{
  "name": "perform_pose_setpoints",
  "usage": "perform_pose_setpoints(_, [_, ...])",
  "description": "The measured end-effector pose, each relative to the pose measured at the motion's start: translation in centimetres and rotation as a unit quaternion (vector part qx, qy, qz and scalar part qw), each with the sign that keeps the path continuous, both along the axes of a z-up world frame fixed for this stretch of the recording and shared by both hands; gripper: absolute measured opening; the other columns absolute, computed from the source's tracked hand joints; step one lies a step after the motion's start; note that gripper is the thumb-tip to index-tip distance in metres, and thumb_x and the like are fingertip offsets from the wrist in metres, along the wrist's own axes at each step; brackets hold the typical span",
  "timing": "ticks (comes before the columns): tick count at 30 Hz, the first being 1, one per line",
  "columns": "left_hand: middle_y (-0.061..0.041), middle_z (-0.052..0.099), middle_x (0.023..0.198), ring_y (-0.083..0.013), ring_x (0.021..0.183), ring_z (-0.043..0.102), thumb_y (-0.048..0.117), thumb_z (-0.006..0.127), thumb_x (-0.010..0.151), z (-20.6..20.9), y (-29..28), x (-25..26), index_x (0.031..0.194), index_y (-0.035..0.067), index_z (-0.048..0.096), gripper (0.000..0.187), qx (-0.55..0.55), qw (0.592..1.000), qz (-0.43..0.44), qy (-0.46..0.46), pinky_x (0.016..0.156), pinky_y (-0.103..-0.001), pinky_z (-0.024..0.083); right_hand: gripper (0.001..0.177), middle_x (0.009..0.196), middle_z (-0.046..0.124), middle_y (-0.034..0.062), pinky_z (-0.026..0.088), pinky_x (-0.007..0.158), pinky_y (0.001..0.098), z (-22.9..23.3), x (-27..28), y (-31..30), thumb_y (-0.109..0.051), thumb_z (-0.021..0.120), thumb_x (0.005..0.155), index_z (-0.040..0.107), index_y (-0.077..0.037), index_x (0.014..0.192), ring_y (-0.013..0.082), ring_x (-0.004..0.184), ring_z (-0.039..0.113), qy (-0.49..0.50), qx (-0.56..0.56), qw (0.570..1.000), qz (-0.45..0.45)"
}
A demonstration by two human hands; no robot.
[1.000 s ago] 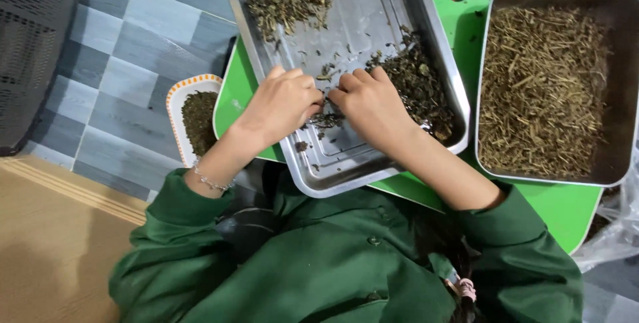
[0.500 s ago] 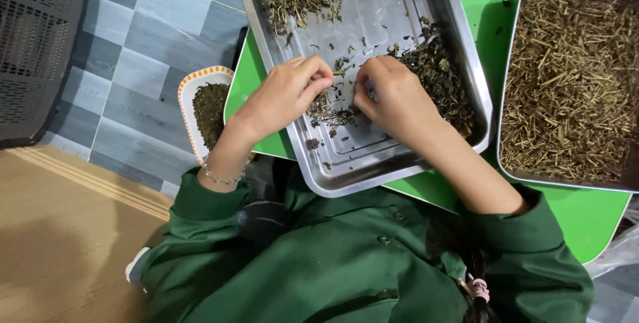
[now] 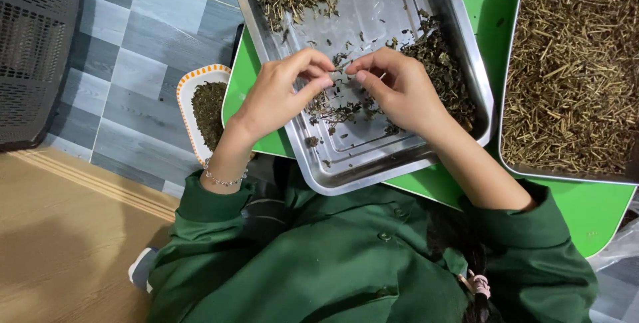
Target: Sorting through dried tea leaves and stems on metal trays to separate or grade them.
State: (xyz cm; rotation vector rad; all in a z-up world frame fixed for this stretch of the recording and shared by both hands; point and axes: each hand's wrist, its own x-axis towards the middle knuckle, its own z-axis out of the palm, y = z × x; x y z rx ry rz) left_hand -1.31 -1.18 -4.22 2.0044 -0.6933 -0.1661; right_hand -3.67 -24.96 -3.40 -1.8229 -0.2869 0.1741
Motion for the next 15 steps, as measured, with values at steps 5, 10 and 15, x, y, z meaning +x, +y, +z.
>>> perform_pose_setpoints(5, [-0.011, 0.076, 0.091, -0.0282, 0.086, 0.07, 0.003, 0.065, 0.101, -0.6, 0.0, 0.3, 0.126, 0.007, 0.067, 0.025, 0.03, 0.998, 0.018, -0.061, 0.086, -0.041, 0.056, 0.006, 0.084, 0.069, 0.0149, 0.052, 0.062, 0.0348, -1.7, 0.8, 0.2, 0.0, 0.074, 0.095, 0.076, 0.001, 0.1, 0.0261, 0.074, 0.068, -0.121, -0.143, 0.982, 0.034])
perform_pose_setpoints(10, [0.0, 0.073, 0.088, -0.0194, 0.087, 0.067, 0.012, 0.072, 0.098, -1.4, -0.8, 0.6, 0.1, 0.014, 0.075, 0.004, 0.169, 0.972, 0.014, -0.163, 0.091, -0.037, 0.05, 0.008, 0.079, 0.066, 0.0051, 0.048, 0.065, 0.0314, -5.2, 0.5, 2.1, -0.006, 0.071, 0.092, 0.077, -0.009, 0.089, 0.0202, 0.075, 0.064, -0.332, -0.439, 0.833, 0.067])
perform_pose_setpoints(15, [0.006, 0.069, 0.082, -0.0165, 0.087, 0.066, 0.022, 0.078, 0.09, -3.4, -1.1, 0.6, 0.093, 0.023, 0.07, 0.009, 0.219, 0.963, 0.03, -0.153, 0.096, -0.038, 0.044, 0.007, 0.083, 0.062, 0.0091, 0.045, 0.065, 0.0353, -5.8, 0.3, 2.4, -0.005, 0.067, 0.089, 0.072, -0.003, 0.094, 0.0245, 0.08, 0.061, -0.366, -0.489, 0.789, 0.071])
